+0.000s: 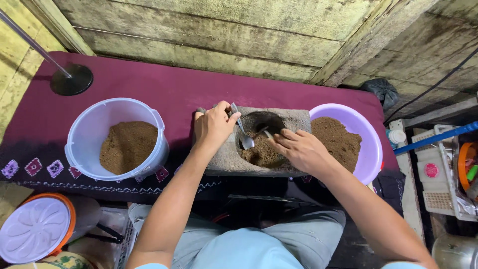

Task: Scooping brown powder from a bowl into a stone mortar and pressing it down using a spoon and fingers.

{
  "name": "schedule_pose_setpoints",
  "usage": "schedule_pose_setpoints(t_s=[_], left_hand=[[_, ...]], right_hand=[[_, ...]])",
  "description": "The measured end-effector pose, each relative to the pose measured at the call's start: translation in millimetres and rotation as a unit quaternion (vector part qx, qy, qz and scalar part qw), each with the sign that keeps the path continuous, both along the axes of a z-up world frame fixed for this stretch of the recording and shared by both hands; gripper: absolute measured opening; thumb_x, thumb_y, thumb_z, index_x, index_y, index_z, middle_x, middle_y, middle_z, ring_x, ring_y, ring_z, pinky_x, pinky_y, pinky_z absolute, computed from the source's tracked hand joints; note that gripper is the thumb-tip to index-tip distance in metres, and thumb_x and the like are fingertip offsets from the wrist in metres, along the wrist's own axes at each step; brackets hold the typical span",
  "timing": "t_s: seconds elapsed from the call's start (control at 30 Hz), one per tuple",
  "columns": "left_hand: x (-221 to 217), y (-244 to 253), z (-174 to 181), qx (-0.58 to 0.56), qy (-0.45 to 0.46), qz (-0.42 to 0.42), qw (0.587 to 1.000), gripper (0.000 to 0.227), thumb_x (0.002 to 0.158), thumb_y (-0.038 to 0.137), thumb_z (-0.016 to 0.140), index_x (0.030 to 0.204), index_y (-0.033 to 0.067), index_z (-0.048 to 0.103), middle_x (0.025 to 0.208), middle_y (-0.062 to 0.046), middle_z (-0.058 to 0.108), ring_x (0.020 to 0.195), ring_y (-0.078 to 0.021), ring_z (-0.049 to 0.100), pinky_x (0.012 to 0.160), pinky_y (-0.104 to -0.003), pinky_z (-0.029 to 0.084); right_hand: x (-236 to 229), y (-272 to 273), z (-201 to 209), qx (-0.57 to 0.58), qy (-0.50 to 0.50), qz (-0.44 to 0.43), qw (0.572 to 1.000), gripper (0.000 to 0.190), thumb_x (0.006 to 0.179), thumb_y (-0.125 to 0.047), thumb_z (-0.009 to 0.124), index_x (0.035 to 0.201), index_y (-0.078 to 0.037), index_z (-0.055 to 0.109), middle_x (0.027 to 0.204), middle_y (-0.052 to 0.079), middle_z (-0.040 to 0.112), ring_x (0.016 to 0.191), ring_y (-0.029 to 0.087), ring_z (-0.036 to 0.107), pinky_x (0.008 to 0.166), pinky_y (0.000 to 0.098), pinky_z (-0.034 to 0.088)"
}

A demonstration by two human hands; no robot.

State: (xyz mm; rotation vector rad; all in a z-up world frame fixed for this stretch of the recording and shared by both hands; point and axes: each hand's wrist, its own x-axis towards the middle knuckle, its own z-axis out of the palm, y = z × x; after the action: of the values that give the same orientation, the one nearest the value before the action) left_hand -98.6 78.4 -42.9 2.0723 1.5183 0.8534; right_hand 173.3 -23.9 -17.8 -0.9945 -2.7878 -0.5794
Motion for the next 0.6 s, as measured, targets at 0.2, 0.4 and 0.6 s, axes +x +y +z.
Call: schedule_pose_setpoints(t_s=[0.2,0.4,0.6], left_hand=[[7,3,0,0.008,0.031,0.009,0.999,0.024,0.088,0.042,0.074,0.095,0.0202,0.065,0.066,0.002,0.069,0.080,-0.0296,0.075,0.073,-0.050,0.054],[6,7,-7,0.120,-0.099,-0.009,0.988,0.013,0.091,0.032,0.076,0.094,0.0227,0.066,0.070,0.004,0.071,0.072,-0.0214,0.073,0.077,-0.037,0.048],[14,17,-32,0.199,-0.186,-0.098,0.957,0.008,0.099,0.023,0.071,0.093,0.0177,0.070,0.086,0.000,0.071,0.080,-0.0219,0.070,0.075,-0.037,0.054]], right_hand=[[10,-33,-28,0.004,0.007,-0.029,1.000,0.025,0.097,-0.019,0.046,0.106,-0.006,0.065,0.086,0.011,0.068,0.098,0.030,0.061,0.071,0.0357,0.049],[-2,-37,-5,0.041,-0.015,-0.080,0.996,0.026,0.097,-0.024,0.051,0.111,-0.008,0.067,0.098,0.014,0.073,0.101,0.029,0.063,0.074,0.0363,0.046],[-10,-24,-24,0.060,0.047,-0.067,0.995,0.024,0.096,-0.023,0.051,0.106,-0.008,0.067,0.088,0.008,0.062,0.090,0.028,0.060,0.068,0.0358,0.044]])
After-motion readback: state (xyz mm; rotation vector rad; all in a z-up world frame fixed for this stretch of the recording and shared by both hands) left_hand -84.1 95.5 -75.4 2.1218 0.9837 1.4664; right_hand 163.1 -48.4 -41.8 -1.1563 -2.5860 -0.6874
